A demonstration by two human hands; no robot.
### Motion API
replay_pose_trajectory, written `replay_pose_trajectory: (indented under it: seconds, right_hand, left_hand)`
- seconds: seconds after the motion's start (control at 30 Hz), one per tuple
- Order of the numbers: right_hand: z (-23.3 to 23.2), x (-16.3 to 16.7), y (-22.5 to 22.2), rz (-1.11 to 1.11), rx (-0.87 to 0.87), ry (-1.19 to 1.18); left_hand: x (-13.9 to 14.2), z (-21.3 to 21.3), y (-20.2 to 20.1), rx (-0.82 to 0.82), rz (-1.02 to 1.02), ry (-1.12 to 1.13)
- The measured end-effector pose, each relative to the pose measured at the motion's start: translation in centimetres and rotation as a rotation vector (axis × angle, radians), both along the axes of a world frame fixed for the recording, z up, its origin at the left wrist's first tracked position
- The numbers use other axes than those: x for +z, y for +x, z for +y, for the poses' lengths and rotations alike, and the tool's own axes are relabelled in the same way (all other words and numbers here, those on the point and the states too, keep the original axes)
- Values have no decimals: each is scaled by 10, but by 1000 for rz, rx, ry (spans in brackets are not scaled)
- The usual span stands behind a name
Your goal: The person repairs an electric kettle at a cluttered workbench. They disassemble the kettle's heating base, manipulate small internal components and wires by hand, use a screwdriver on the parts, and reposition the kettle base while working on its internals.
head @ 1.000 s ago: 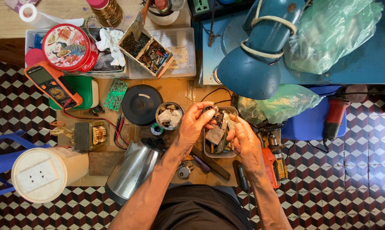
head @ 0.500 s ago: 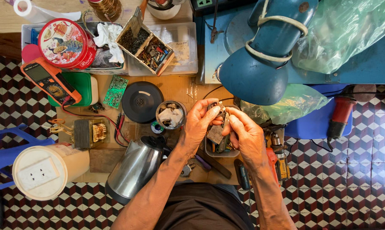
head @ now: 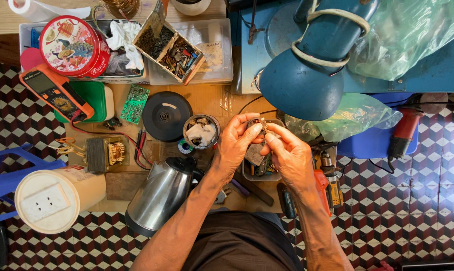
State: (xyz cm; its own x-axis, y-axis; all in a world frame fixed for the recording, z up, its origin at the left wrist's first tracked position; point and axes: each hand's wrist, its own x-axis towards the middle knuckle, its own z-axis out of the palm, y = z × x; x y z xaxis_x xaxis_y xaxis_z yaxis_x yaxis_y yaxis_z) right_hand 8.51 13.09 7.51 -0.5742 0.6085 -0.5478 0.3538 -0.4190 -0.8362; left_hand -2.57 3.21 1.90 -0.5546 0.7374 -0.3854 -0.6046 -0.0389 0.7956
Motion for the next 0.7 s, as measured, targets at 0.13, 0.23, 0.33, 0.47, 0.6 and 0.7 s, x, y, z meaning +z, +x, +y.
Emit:
replay_pose_trajectory:
  seconds: [0.13, 0.23, 0.33, 0.47, 0.6, 0.7]
  right_hand:
    - [0, 2, 5, 16, -13, 41]
    - [2, 3, 6, 55, -26, 15]
    - [2, 3, 5, 60, -7, 7]
    - [2, 4, 4, 43, 5, 14]
    - [5, 7, 5, 46, -17, -26]
    - [5, 9, 5, 51, -17, -47]
  left_hand:
    - [0, -1, 1, -6, 4, 6]
    - [0, -1, 3, -6, -11, 1]
    - [0, 0, 4, 5, -16, 8]
    - [1, 0, 3, 11, -22, 2]
    - [2, 0, 4, 4, 18, -3]
    - [3, 0, 5, 7, 0, 2]
